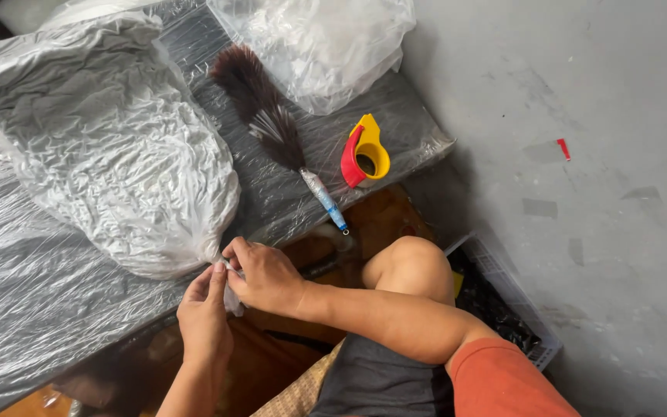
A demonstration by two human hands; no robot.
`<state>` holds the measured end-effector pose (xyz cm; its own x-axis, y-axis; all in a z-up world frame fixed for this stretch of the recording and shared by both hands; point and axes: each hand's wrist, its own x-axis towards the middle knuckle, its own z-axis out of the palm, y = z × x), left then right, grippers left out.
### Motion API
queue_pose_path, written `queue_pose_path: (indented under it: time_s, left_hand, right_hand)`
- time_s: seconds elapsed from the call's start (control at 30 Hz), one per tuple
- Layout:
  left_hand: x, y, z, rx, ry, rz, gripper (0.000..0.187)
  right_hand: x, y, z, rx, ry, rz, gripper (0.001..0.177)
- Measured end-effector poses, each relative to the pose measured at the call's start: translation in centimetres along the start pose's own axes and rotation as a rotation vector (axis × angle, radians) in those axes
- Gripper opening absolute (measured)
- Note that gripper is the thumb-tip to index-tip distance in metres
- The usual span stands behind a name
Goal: Preparing a pillow for vacuum sealing by removing air with a vacuum, rolling it tightly, securing it with tape, and placing it in a black plastic bag.
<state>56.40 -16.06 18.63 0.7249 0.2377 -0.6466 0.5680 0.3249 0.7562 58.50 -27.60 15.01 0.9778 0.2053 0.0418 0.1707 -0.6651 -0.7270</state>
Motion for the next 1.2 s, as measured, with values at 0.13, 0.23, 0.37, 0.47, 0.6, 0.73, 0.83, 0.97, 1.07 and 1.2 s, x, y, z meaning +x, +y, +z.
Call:
queue_pose_path:
  time_s: [0.13,0.23,0.37,0.47,0.6,0.73,0.83,0.97,1.07,1.2]
  left_hand:
    - [1.9,-2.4,-0.5,-0.077,0.024,-0.007,0.030]
    - [1.8,-2.1,-0.5,0.000,0.079,-0.036,0.029]
    - [2.5,-3.3,-0.7,0.022,0.027,0.014,0.035]
    - [2.2,-3.4,-0.4,0.001,-0.046,0.022,0.044]
    - [1.1,-2.7,-0.2,-0.163,-0.130,-0.041,0.056]
    - [4.3,-4.7,-0.4,-0.218,-0.121,-0.048,0.048]
    - [6.7,-7.3,-0.9,-0.195,-0.081,0.039,0.050]
    - [4.9,-6.3,-0.2,-0.414,-0.114,0.019,0.041]
    - [4.6,-6.7,0.3,-0.562,-0.137,-0.001,0.038]
    - [4.6,-7.1,1.1,-0.661,-0.149,0.014,0.038]
  right_hand:
    - [-2.5,-1.8,-1.0,-0.013,0.035,-0.153,0.017]
    - [-4.6,-2.7,-0.7,-0.064,0.010,-0.335,0.021]
    - [-5.9,-2.8,-0.2,-0.325,-0.095,-0.451,0.048]
    - [-5.9,-3.3,-1.1,-0.357,-0.122,-0.470,0.044]
    - [-5.4,-3.6,-2.2,-0.160,-0.203,-0.484,0.052]
    - [-4.3,-1.8,-2.6,-0.067,-0.154,-0.563,0.042]
    - [-3.2,-1.0,-3.9,0.086,-0.009,-0.388,0.015]
    - [-1.5,1.0,-4.7,0.075,-0.083,0.001,0.030]
    - [-0.7,3.1,-2.8,0.177,-0.256,0.302,0.041]
    - [0.4,5.2,1.8,0.681,-0.267,0.415,0.029]
